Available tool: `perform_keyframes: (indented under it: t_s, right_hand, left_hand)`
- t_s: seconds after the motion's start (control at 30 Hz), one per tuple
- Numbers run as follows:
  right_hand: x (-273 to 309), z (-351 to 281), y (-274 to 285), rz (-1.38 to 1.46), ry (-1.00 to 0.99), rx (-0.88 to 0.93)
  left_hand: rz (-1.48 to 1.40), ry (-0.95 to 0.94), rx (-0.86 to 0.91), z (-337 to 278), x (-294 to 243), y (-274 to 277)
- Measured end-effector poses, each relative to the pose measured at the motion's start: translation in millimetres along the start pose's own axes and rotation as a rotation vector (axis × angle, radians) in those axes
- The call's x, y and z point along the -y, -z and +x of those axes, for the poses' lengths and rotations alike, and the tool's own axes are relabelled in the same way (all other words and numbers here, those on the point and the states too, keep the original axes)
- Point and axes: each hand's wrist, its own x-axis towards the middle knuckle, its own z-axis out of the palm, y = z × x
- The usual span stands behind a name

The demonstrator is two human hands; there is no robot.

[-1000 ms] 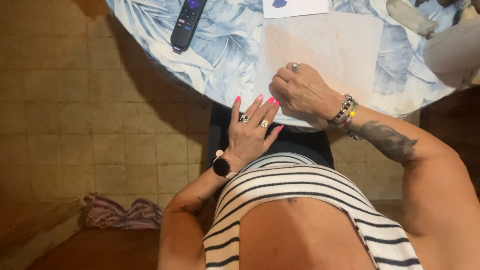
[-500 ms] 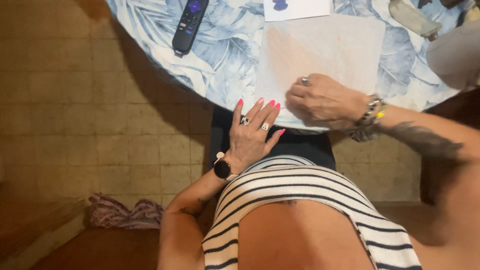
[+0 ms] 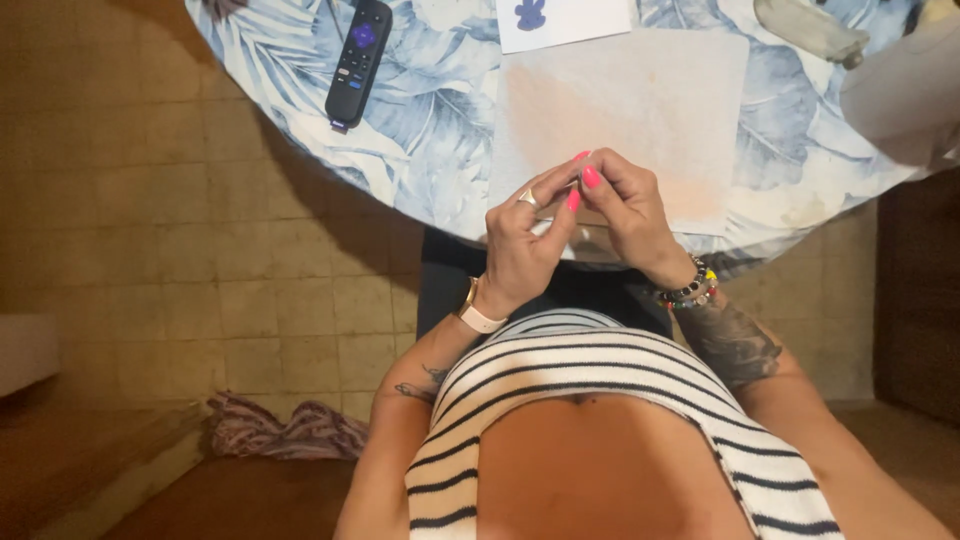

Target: Applying small decorative stickers to a card

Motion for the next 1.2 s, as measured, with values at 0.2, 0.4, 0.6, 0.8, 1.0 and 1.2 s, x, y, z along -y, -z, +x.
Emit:
perform_keyframes:
  t_s: [0.2, 0.4, 0.6, 0.8, 1.0, 1.2]
  right_hand:
    - [3.9, 1.0, 3.1, -0.047, 0.047, 0.015]
    - [-1.1, -1.2, 5.2, -0.055, 0.054, 0.013]
    - [-9.3, -3.3, 3.0, -0.022, 0.051, -0.006]
    - [-11.3, -4.0, 6.2, -0.015, 0.026, -0.022]
    - [-15.3, -7.5, 2.4, 0.024, 0.002, -0.056]
    - [-19.1, -8.9, 3.8, 0.015, 0.004, -0.053]
  left_hand:
    - [-0.027, 0.049, -0.014, 0.2, 3.4, -4.1]
    - [-0.054, 0.066, -0.021, 0.1, 5.9, -6.4]
    - [-0.029, 0.062, -0.017, 1.5, 5.2, -6.3]
    - [0.007, 0.018, -0.037, 0.9, 3.5, -7.9]
    - [0.101, -0.039, -0.067, 0.6, 0.8, -7.5]
    - [0.126, -0.088, -0.100, 0.8, 2.4, -6.7]
